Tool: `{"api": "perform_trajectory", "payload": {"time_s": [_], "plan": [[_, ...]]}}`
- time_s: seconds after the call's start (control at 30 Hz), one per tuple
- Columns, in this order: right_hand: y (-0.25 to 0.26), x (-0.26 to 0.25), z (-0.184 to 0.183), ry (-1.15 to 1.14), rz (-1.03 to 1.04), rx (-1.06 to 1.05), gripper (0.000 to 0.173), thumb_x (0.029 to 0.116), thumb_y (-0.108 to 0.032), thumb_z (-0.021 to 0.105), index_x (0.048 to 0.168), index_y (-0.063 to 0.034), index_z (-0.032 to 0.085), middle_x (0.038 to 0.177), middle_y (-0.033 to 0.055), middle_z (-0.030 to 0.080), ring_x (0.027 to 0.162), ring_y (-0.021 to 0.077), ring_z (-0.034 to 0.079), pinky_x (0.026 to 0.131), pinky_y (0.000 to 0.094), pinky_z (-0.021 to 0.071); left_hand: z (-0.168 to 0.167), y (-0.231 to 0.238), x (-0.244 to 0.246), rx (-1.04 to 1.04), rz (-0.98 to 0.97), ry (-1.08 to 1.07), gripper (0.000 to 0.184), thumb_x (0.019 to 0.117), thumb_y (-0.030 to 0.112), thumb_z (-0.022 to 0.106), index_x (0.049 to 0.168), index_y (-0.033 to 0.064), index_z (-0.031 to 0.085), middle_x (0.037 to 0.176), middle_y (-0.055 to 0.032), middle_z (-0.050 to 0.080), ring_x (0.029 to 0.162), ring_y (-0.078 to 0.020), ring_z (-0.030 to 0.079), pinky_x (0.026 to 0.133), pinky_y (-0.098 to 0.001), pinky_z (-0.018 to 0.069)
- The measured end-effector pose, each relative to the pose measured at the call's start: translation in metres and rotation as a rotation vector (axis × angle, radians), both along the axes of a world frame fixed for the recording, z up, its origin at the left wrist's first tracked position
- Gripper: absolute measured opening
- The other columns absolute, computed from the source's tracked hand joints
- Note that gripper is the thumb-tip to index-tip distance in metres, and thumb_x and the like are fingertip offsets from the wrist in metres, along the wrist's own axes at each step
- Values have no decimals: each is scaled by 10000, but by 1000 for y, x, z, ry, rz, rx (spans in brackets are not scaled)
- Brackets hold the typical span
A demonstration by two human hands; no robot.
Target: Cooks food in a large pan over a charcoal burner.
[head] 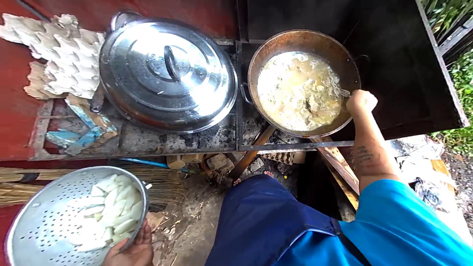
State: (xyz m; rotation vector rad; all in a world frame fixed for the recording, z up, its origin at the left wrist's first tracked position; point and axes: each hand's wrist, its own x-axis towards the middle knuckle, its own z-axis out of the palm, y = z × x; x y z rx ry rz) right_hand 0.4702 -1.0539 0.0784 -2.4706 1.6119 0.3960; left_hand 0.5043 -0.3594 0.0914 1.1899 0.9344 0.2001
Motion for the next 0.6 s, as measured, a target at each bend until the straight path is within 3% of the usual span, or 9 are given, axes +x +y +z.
{"api": "perform_trajectory", "payload": {"time_s": [0.13, 0.27, 0.43, 0.6], "plan": [[-14, 15, -24, 81, -37, 53, 319, 948, -117, 623, 1144, 133, 648, 1283, 351, 611, 1255, 511, 568, 956, 698, 455, 3, 0, -5, 14, 22, 3, 203, 1049, 110, 287, 1092, 79, 483, 900, -91, 705, 785, -175, 734, 688, -291, 615], [-10, 36, -39, -26, 60, 156, 346, 965, -184, 610, 1156, 99, 666, 1268, 354, 619, 1238, 535, 568, 939, 748, 432, 3, 0, -8, 10, 35, -6, 205, 1058, 116, 278, 1084, 80, 479, 880, -89, 712, 766, -176, 740, 675, -289, 621], [7, 65, -35, -111, 234, 234, 335, 1044, -217, 507, 1252, -49, 707, 1298, 287, 647, 1248, 501, 583, 982, 736, 424, 5, -6, -7, 33, 51, 16, 189, 1053, 116, 299, 1128, 82, 469, 937, -89, 692, 810, -169, 728, 706, -303, 618], [4, 76, -8, -156, 360, 241, 332, 1065, -271, 517, 1267, -90, 709, 1263, 274, 668, 1210, 505, 604, 964, 743, 429, 8, -16, -4, 42, 64, 14, 192, 1056, 121, 305, 1135, 90, 477, 940, -80, 694, 806, -162, 728, 697, -298, 617]]}}
